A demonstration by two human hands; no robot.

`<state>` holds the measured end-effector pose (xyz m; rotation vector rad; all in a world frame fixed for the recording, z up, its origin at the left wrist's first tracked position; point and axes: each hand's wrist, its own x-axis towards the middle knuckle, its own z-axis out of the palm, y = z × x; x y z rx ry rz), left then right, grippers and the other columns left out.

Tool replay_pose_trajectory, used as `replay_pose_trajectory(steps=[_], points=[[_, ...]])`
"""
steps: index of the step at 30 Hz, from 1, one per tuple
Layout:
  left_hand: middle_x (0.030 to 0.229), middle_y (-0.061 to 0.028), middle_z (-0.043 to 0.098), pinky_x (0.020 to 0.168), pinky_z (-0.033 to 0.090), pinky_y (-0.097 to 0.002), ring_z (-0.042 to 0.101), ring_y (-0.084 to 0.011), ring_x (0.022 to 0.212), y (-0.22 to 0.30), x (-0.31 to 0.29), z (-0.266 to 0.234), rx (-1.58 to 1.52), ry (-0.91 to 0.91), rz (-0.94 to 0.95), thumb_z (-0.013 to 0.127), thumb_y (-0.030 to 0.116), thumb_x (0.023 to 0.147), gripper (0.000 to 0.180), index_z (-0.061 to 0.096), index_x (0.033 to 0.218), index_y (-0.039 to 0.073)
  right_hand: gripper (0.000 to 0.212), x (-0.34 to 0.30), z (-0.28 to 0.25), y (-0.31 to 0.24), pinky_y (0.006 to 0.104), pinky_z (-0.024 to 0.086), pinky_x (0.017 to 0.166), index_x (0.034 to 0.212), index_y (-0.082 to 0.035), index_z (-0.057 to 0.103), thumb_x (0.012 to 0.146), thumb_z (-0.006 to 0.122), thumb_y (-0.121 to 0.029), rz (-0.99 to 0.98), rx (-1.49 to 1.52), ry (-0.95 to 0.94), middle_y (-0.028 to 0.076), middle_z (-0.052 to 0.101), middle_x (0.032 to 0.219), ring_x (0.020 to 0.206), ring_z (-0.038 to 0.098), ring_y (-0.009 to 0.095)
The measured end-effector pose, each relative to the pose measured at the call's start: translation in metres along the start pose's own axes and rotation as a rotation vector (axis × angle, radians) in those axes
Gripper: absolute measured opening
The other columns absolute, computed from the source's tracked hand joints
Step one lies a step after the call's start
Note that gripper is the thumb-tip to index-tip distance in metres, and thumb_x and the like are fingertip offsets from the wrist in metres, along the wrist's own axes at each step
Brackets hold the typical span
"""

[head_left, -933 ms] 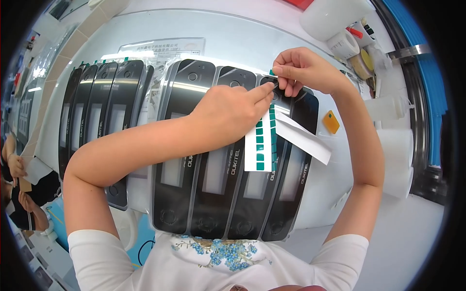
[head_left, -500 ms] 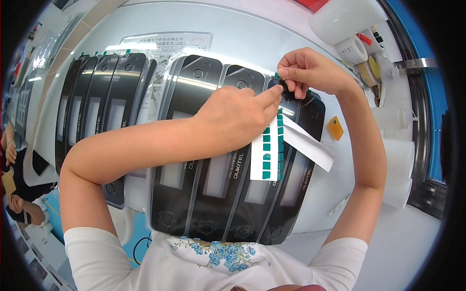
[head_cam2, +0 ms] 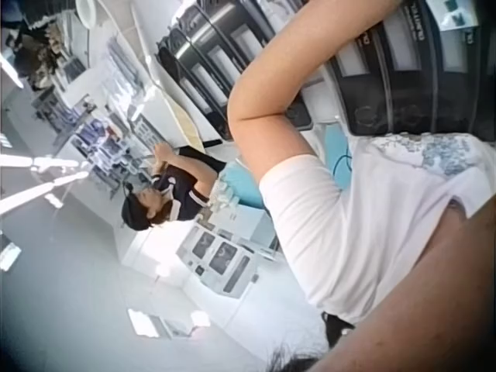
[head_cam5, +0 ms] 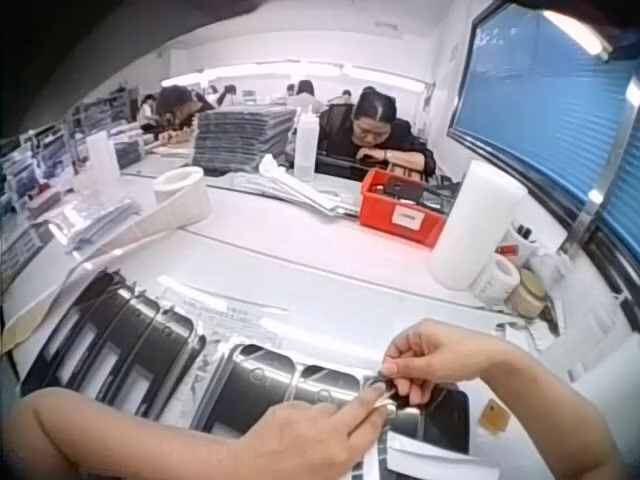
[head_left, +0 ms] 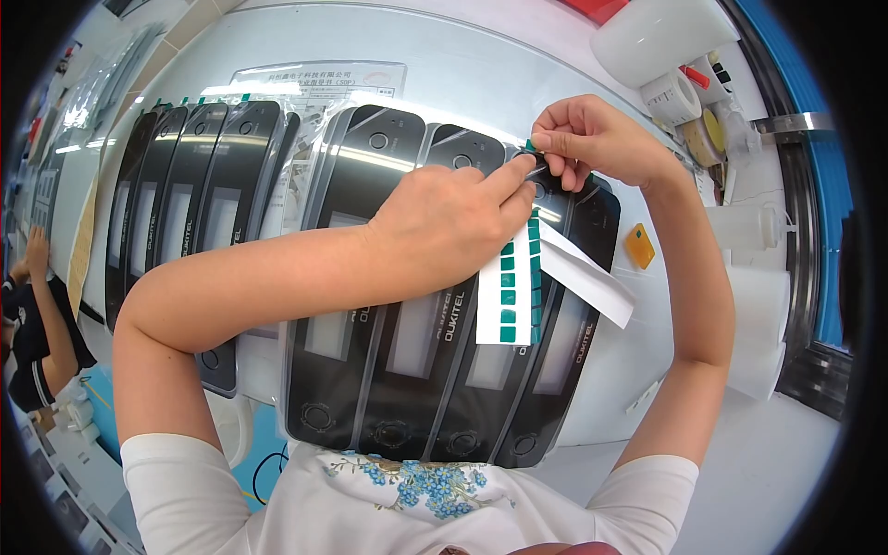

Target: Applying small green and white labels to black electronic panels on a factory workbench.

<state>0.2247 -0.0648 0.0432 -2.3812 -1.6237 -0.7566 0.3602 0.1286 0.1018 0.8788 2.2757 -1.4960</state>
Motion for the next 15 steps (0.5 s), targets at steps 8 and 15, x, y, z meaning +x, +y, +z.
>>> replay_pose_trajectory(steps=[8, 15], points=[[0.125, -0.0141, 0.059, 0.055, 0.052, -0.0302, 0.065, -0.0182, 0.065, -0.002, 0.002, -0.006, -0.019, -0.137, -0.020, 0.063, 0.008, 0.076, 0.032, 0.061, 0.108, 0.003, 0.021, -0.005, 0.008, -0.011, 0.0215, 0.054, 0.055, 0.094, 0.000, 0.064, 0.097, 0.061, -0.020, 0.018, -0.059, 0.064, 0.003, 0.065, 0.071, 0.061, 0.064, 0.009], [0.098, -0.0146, 0.062, 0.071, 0.050, -0.0408, 0.063, -0.0314, 0.074, -0.010, 0.002, -0.025, -0.771, -0.001, -0.430, 0.056, 0.012, 0.091, 0.014, 0.061, 0.099, 0.001, 0.026, -0.034, 0.014, -0.011, 0.0191, 0.051, 0.052, 0.105, 0.000, 0.063, 0.095, 0.064, -0.024, -0.116, 0.252, 0.058, 0.001, 0.064, 0.079, 0.060, 0.056, 0.003]])
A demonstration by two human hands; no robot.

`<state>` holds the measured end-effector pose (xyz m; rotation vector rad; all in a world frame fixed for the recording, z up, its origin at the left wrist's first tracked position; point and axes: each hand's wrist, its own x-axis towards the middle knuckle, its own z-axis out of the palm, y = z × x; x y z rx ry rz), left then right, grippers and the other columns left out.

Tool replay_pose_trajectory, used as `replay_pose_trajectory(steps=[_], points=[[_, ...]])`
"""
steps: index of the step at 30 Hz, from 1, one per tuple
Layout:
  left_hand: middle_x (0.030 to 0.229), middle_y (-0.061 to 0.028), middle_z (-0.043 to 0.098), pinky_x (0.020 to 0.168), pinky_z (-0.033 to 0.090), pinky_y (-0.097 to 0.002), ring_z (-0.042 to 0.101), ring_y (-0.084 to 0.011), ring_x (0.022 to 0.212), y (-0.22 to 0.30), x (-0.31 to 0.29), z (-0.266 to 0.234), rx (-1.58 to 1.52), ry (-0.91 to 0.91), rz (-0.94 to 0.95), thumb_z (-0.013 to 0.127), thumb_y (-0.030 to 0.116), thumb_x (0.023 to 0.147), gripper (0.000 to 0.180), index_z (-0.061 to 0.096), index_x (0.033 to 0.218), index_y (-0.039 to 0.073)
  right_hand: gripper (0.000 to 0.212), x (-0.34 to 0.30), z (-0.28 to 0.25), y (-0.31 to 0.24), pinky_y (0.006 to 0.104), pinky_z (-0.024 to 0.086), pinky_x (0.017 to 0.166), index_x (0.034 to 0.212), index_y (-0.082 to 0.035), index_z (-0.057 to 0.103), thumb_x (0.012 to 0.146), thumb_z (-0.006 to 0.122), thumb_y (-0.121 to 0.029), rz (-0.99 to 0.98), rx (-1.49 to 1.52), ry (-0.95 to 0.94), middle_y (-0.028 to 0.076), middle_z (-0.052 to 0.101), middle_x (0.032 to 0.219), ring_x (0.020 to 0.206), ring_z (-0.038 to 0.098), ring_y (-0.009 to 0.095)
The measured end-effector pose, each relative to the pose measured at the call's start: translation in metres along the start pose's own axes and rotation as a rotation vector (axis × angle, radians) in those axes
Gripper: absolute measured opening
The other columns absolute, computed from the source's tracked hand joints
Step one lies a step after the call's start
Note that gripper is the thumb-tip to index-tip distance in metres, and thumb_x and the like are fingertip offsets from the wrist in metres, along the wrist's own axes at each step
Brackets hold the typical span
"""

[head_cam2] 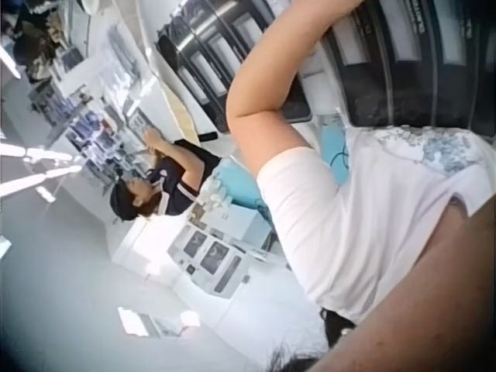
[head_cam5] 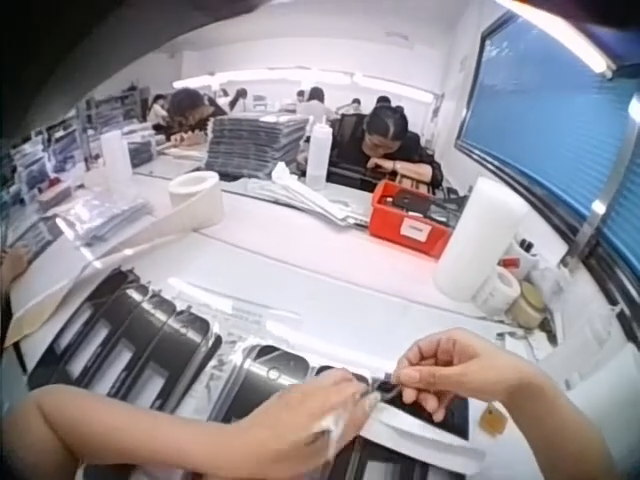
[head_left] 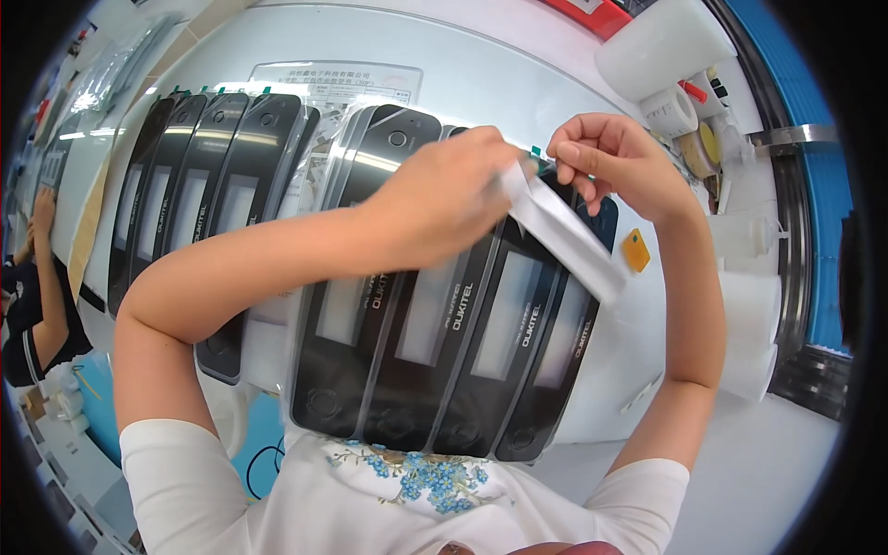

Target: Applying small green and white labels to black electronic panels on a factory workbench.

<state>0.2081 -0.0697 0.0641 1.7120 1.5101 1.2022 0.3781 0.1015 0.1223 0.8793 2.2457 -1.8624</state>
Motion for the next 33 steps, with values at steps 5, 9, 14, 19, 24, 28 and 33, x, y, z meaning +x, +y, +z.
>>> replay_pose_trajectory(steps=[5, 9, 14, 19, 24, 28, 33], points=[[0.067, -0.0084, 0.051, 0.061, 0.041, -0.0362, 0.047, -0.0209, 0.066, 0.013, -0.011, -0.020, -0.216, -0.077, -0.233, 0.046, 0.031, 0.104, 0.037, 0.058, 0.092, -0.002, 0.027, -0.004, 0.034, -0.017, 0.0179, 0.043, 0.048, 0.100, -0.001, 0.065, 0.094, 0.066, -0.028, -0.119, 0.043, 0.017, -0.001, 0.062, 0.076, 0.057, 0.049, 0.002], [0.068, -0.0087, 0.051, 0.061, 0.041, -0.0364, 0.047, -0.0195, 0.065, 0.014, -0.017, -0.022, -0.246, -0.060, -0.221, 0.044, 0.033, 0.105, 0.041, 0.056, 0.088, -0.001, 0.026, -0.009, 0.027, -0.016, 0.0168, 0.033, 0.045, 0.093, -0.004, 0.065, 0.092, 0.069, -0.029, -0.377, 0.042, -0.172, -0.002, 0.057, 0.068, 0.051, 0.043, 0.000], [0.062, -0.0092, 0.048, 0.059, 0.040, -0.0373, 0.044, -0.0202, 0.060, 0.001, -0.026, -0.023, -0.207, 0.081, -0.165, 0.042, 0.036, 0.105, 0.047, 0.057, 0.081, -0.001, 0.025, 0.017, 0.041, -0.018, 0.0165, 0.035, 0.048, 0.096, -0.004, 0.066, 0.093, 0.068, -0.029, -0.179, -0.085, -0.019, -0.004, 0.059, 0.074, 0.058, 0.045, 0.000], [0.069, -0.0109, 0.055, 0.059, 0.043, -0.0387, 0.051, -0.0230, 0.062, 0.000, -0.027, -0.025, -0.208, 0.119, -0.157, 0.047, 0.031, 0.104, 0.040, 0.059, 0.084, -0.001, 0.023, 0.016, 0.035, -0.024, 0.0165, 0.033, 0.048, 0.095, -0.003, 0.065, 0.094, 0.067, -0.026, -0.322, 0.052, -0.316, -0.005, 0.056, 0.072, 0.059, 0.043, 0.000], [0.117, -0.0063, 0.064, 0.066, 0.055, -0.0356, 0.067, -0.0281, 0.076, -0.017, -0.028, -0.031, 0.648, 0.083, 0.164, 0.059, 0.021, 0.094, 0.024, 0.064, 0.113, 0.007, 0.024, 0.040, 0.026, -0.012, 0.0169, 0.036, 0.048, 0.094, -0.004, 0.065, 0.096, 0.064, -0.027, -0.186, -0.154, 0.033, -0.003, 0.058, 0.070, 0.056, 0.049, 0.002], [0.128, -0.0040, 0.062, 0.059, 0.053, -0.0314, 0.066, -0.0201, 0.072, -0.026, -0.031, -0.032, 0.865, -0.007, 0.290, 0.061, 0.009, 0.079, 0.038, 0.064, 0.117, 0.006, 0.024, 0.060, 0.032, -0.018, 0.0194, 0.047, 0.052, 0.097, -0.001, 0.064, 0.096, 0.062, -0.024, -0.074, -0.221, 0.047, 0.003, 0.065, 0.074, 0.062, 0.062, 0.007], [0.127, -0.0036, 0.063, 0.060, 0.054, -0.0305, 0.066, -0.0194, 0.071, -0.033, -0.032, -0.029, 0.815, 0.022, 0.332, 0.060, 0.005, 0.076, 0.039, 0.065, 0.114, 0.003, 0.023, 0.080, 0.024, -0.017, 0.0229, 0.056, 0.058, 0.097, 0.002, 0.063, 0.096, 0.062, -0.021, 0.044, -0.155, -0.107, 0.005, 0.066, 0.076, 0.063, 0.065, 0.010]])
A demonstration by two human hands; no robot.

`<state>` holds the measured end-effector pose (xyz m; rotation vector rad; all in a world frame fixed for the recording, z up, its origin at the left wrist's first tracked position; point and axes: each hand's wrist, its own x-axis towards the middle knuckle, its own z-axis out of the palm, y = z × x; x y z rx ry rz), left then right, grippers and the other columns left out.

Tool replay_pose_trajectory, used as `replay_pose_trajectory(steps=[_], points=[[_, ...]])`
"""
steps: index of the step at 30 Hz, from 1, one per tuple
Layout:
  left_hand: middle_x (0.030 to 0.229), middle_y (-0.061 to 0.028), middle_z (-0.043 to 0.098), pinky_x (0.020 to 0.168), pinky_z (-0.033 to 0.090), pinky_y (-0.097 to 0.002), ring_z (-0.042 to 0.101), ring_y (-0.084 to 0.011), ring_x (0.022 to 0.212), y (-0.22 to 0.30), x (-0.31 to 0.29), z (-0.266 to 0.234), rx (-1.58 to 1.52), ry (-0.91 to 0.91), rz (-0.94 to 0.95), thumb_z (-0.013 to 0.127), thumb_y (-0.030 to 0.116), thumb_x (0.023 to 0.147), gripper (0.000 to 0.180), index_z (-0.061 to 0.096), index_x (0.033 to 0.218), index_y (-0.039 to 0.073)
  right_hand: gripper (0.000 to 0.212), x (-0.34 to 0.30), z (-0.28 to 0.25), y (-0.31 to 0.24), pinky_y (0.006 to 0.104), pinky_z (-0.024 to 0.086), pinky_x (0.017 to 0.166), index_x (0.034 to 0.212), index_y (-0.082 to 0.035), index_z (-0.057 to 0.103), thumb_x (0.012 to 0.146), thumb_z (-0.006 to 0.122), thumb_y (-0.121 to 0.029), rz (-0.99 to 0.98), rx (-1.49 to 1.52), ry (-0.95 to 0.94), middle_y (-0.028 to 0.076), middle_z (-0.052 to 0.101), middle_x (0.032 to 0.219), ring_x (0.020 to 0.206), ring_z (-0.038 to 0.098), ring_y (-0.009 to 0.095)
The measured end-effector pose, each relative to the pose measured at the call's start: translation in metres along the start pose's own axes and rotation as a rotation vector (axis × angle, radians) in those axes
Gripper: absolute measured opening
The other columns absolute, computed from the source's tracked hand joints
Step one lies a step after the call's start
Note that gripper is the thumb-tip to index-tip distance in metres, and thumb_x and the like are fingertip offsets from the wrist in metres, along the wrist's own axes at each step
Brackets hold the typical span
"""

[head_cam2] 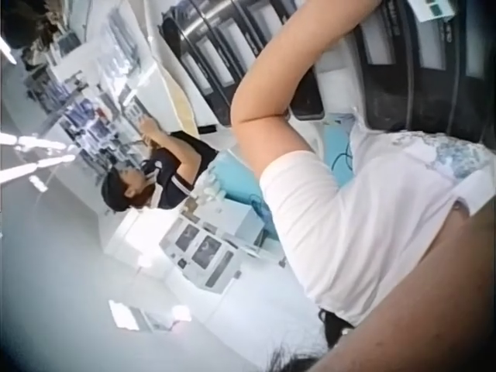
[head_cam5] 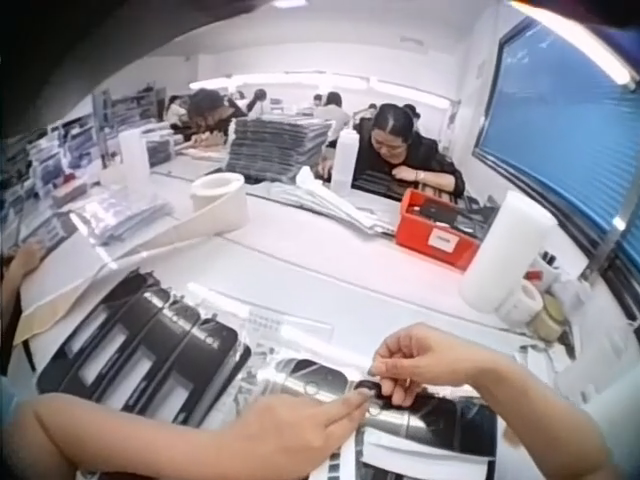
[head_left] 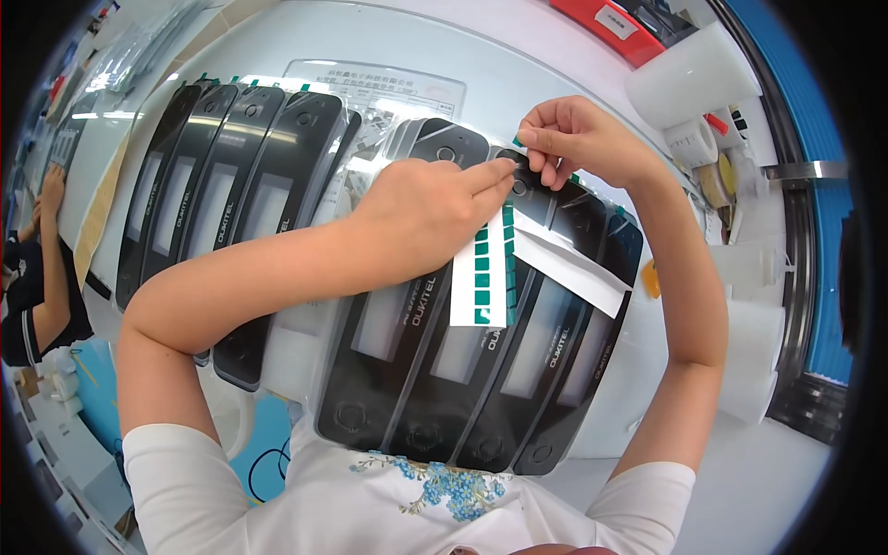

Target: Applying small green and white labels to black electronic panels on a factory workbench.

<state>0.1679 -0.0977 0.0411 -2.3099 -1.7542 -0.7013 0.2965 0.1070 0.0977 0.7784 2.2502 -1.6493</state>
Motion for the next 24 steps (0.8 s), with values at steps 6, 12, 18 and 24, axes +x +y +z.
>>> replay_pose_trajectory(steps=[6, 12, 18, 24], points=[[0.127, -0.0048, 0.063, 0.060, 0.054, -0.0299, 0.065, -0.0188, 0.072, -0.001, -0.002, -0.001, -0.020, 0.006, -0.004, 0.060, 0.005, 0.075, 0.038, 0.065, 0.113, 0.002, 0.022, 0.008, -0.003, -0.005, 0.0239, 0.056, 0.056, 0.095, 0.002, 0.063, 0.096, 0.063, -0.020, 0.013, -0.041, -0.059, 0.004, 0.065, 0.073, 0.059, 0.064, 0.009], [0.128, -0.0060, 0.062, 0.062, 0.053, -0.0287, 0.064, -0.0167, 0.073, -0.001, -0.001, 0.002, -0.029, 0.003, 0.002, 0.061, 0.006, 0.075, 0.037, 0.065, 0.112, 0.001, 0.021, 0.009, -0.005, -0.004, 0.0243, 0.056, 0.057, 0.094, 0.002, 0.063, 0.095, 0.064, -0.019, 0.029, -0.048, -0.070, 0.004, 0.064, 0.072, 0.058, 0.062, 0.009], [0.129, -0.0069, 0.061, 0.061, 0.053, -0.0302, 0.065, -0.0183, 0.069, 0.001, 0.000, 0.001, -0.066, 0.016, -0.050, 0.061, 0.007, 0.077, 0.035, 0.064, 0.111, 0.003, 0.019, 0.010, -0.005, -0.005, 0.0245, 0.056, 0.057, 0.093, 0.002, 0.063, 0.095, 0.063, -0.017, 0.031, -0.062, -0.065, 0.004, 0.064, 0.073, 0.058, 0.063, 0.010], [0.129, -0.0073, 0.060, 0.061, 0.054, -0.0317, 0.067, -0.0204, 0.072, 0.000, 0.004, -0.007, -0.023, -0.136, -0.058, 0.060, 0.008, 0.079, 0.030, 0.062, 0.108, 0.004, 0.021, 0.004, 0.008, -0.013, 0.0228, 0.055, 0.057, 0.097, 0.002, 0.064, 0.094, 0.064, -0.019, 0.045, -0.159, 0.050, 0.003, 0.063, 0.073, 0.057, 0.061, 0.009]])
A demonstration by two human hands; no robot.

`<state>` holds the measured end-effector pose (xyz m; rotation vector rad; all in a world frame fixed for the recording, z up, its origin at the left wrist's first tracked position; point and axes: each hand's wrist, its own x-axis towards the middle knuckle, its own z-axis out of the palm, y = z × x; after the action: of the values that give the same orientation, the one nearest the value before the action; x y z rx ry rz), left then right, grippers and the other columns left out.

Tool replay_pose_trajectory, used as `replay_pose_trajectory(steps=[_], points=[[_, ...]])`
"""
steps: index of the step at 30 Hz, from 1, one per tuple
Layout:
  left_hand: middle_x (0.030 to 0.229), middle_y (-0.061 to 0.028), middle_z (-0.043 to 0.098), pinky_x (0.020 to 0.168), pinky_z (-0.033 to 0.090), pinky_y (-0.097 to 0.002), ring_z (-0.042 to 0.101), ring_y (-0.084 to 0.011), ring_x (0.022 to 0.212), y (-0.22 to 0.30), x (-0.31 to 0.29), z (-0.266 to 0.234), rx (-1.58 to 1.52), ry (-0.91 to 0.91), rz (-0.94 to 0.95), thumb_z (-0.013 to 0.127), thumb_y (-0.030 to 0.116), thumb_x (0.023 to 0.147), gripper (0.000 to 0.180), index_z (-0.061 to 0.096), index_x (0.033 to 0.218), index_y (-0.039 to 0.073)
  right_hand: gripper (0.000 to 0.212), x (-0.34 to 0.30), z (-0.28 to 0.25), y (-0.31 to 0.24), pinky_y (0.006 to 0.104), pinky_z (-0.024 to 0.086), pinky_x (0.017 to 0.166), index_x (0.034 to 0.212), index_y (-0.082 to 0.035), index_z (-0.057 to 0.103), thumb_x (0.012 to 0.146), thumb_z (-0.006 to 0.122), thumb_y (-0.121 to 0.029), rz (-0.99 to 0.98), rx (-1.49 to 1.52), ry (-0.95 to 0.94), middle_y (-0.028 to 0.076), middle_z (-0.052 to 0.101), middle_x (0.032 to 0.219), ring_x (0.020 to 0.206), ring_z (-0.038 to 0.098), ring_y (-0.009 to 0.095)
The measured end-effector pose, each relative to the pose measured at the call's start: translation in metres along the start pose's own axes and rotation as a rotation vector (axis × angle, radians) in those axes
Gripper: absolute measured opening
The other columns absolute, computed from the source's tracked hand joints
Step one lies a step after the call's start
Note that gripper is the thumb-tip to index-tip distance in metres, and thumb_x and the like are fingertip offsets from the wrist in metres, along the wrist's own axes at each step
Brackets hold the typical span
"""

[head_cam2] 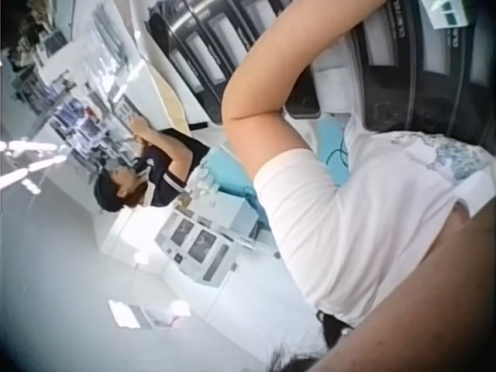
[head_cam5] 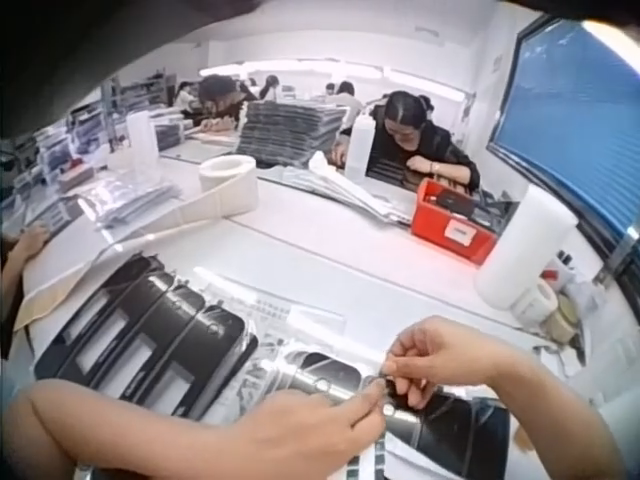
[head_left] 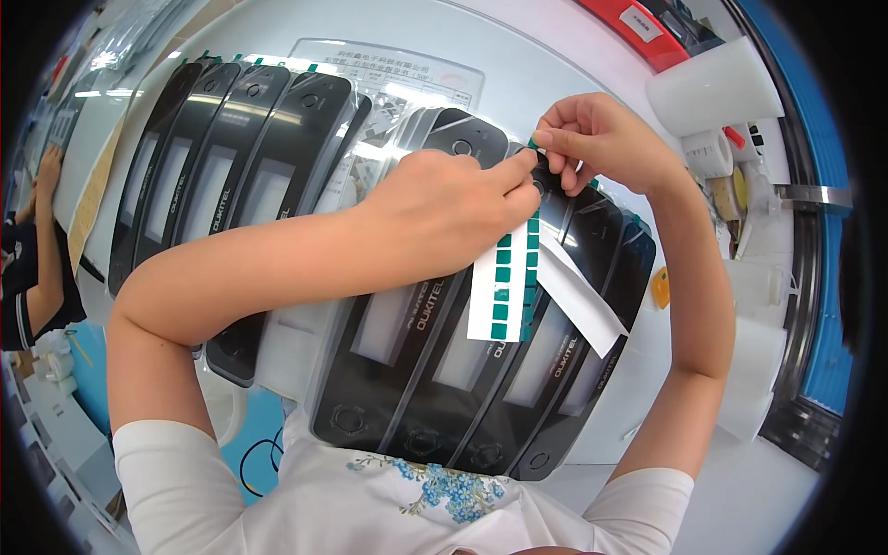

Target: Applying small green and white labels to black electronic panels on a factory workbench.

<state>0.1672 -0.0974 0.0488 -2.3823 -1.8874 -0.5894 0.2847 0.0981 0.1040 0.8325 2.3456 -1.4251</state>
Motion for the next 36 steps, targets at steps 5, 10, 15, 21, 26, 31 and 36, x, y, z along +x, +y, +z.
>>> replay_pose_trajectory(steps=[5, 10, 15, 21, 26, 31, 36], points=[[0.097, -0.0100, 0.060, 0.067, 0.050, -0.0399, 0.064, -0.0307, 0.077, 0.000, -0.006, -0.010, -0.484, 0.157, -0.207, 0.056, 0.024, 0.096, 0.019, 0.062, 0.104, 0.008, 0.027, -0.023, 0.007, 0.009, 0.0189, 0.051, 0.053, 0.103, 0.000, 0.064, 0.096, 0.064, -0.026, -0.138, 0.251, 0.019, 0.000, 0.062, 0.076, 0.059, 0.056, 0.003], [0.066, 0.0017, 0.046, 0.052, 0.035, -0.0248, 0.043, -0.0067, 0.060, 0.003, -0.008, -0.032, -1.092, -0.005, -0.470, 0.038, 0.052, 0.104, 0.051, 0.055, 0.087, 0.006, 0.034, -0.039, 0.026, -0.017, 0.0183, 0.049, 0.050, 0.104, 0.001, 0.065, 0.093, 0.068, -0.031, -0.241, 0.389, -0.051, 0.000, 0.060, 0.078, 0.059, 0.052, 0.002], [0.060, 0.0029, 0.040, 0.049, 0.029, -0.0201, 0.036, -0.0039, 0.054, 0.010, -0.009, -0.036, -1.300, -0.034, -0.648, 0.033, 0.057, 0.103, 0.055, 0.050, 0.080, 0.011, 0.027, -0.044, 0.018, -0.022, 0.0163, 0.033, 0.046, 0.094, -0.004, 0.064, 0.093, 0.069, -0.030, -0.436, 0.278, -0.205, -0.004, 0.055, 0.069, 0.054, 0.044, 0.000], [0.112, -0.0047, 0.061, 0.059, 0.052, -0.0302, 0.063, -0.0207, 0.065, -0.010, -0.030, -0.023, -0.287, 0.213, -0.174, 0.060, 0.030, 0.096, 0.029, 0.064, 0.112, 0.006, 0.024, -0.023, 0.011, -0.019, 0.0175, 0.041, 0.049, 0.095, -0.004, 0.064, 0.097, 0.061, -0.028, -0.319, 0.110, 0.006, -0.002, 0.059, 0.071, 0.058, 0.053, 0.002], [0.123, -0.0050, 0.063, 0.063, 0.055, -0.0327, 0.069, -0.0239, 0.075, -0.024, -0.036, -0.015, 0.009, 0.190, -0.173, 0.066, 0.022, 0.090, 0.027, 0.066, 0.113, 0.009, 0.027, 0.016, 0.015, -0.024, 0.0213, 0.052, 0.057, 0.099, 0.001, 0.062, 0.099, 0.058, -0.026, -0.235, 0.088, 0.028, 0.004, 0.067, 0.079, 0.065, 0.065, 0.009], [0.125, -0.0049, 0.063, 0.061, 0.053, -0.0305, 0.066, -0.0202, 0.069, -0.029, -0.041, -0.007, 0.076, 0.166, -0.102, 0.064, 0.018, 0.088, 0.029, 0.065, 0.114, 0.004, 0.025, 0.041, 0.014, -0.032, 0.0217, 0.054, 0.056, 0.097, -0.001, 0.059, 0.099, 0.059, -0.026, -0.132, 0.096, -0.093, 0.002, 0.064, 0.075, 0.063, 0.065, 0.008], [0.122, -0.0042, 0.064, 0.058, 0.052, -0.0281, 0.064, -0.0173, 0.066, -0.029, -0.042, -0.005, 0.053, 0.189, -0.106, 0.065, 0.017, 0.086, 0.030, 0.065, 0.112, 0.003, 0.026, 0.056, 0.005, -0.039, 0.0259, 0.058, 0.061, 0.101, 0.004, 0.061, 0.098, 0.059, -0.022, -0.059, 0.066, -0.258, 0.005, 0.066, 0.078, 0.061, 0.065, 0.010]])
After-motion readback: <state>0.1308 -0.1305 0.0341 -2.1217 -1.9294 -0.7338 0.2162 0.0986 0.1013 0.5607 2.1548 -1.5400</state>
